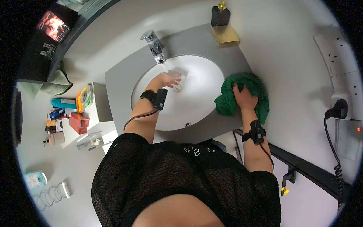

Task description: Cleaning a bathroom sink and surrounding toiletries with a cloth and water.

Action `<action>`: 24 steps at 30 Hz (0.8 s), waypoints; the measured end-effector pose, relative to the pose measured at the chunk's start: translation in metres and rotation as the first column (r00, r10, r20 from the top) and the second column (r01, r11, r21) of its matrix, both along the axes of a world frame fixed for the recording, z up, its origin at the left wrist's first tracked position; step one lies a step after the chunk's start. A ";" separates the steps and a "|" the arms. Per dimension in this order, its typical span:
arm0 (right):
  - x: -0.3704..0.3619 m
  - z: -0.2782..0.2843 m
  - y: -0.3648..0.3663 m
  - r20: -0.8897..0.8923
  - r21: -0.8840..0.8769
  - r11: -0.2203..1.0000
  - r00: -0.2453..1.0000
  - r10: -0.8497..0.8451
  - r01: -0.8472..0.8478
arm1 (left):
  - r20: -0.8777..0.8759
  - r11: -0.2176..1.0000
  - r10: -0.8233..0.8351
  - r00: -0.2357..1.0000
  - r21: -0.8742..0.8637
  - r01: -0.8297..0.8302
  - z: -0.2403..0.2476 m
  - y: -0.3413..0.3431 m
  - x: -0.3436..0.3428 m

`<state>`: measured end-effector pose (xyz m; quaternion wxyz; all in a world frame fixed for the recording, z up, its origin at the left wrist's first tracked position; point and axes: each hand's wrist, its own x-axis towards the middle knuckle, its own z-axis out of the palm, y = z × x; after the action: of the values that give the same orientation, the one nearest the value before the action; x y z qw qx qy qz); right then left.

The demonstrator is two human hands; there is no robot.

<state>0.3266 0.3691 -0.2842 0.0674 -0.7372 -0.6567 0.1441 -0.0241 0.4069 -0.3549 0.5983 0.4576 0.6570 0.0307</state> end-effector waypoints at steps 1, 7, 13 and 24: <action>-0.001 0.001 0.001 -0.013 -0.016 1.000 1.000 0.006 -0.006 | 0.188 0.985 0.160 0.969 -0.099 -0.143 0.002 -0.003 -0.008; -0.003 -0.008 0.000 0.050 0.102 0.995 0.998 -0.028 0.023 | 0.506 0.885 0.466 0.726 -0.270 -0.379 0.030 -0.017 -0.011; -0.003 -0.003 0.000 0.026 -0.052 0.997 0.998 -0.053 0.055 | 0.387 0.872 0.488 0.782 -0.175 -0.457 0.066 -0.031 0.000; -0.008 0.007 -0.003 -0.022 -0.041 0.999 1.000 -0.008 0.007 | -0.253 0.820 0.143 0.957 0.572 0.029 0.080 -0.048 -0.009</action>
<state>0.3188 0.3658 -0.2768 0.0600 -0.7391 -0.6502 0.1653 -0.0335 0.3588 -0.2745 0.3319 0.5948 0.7103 0.1774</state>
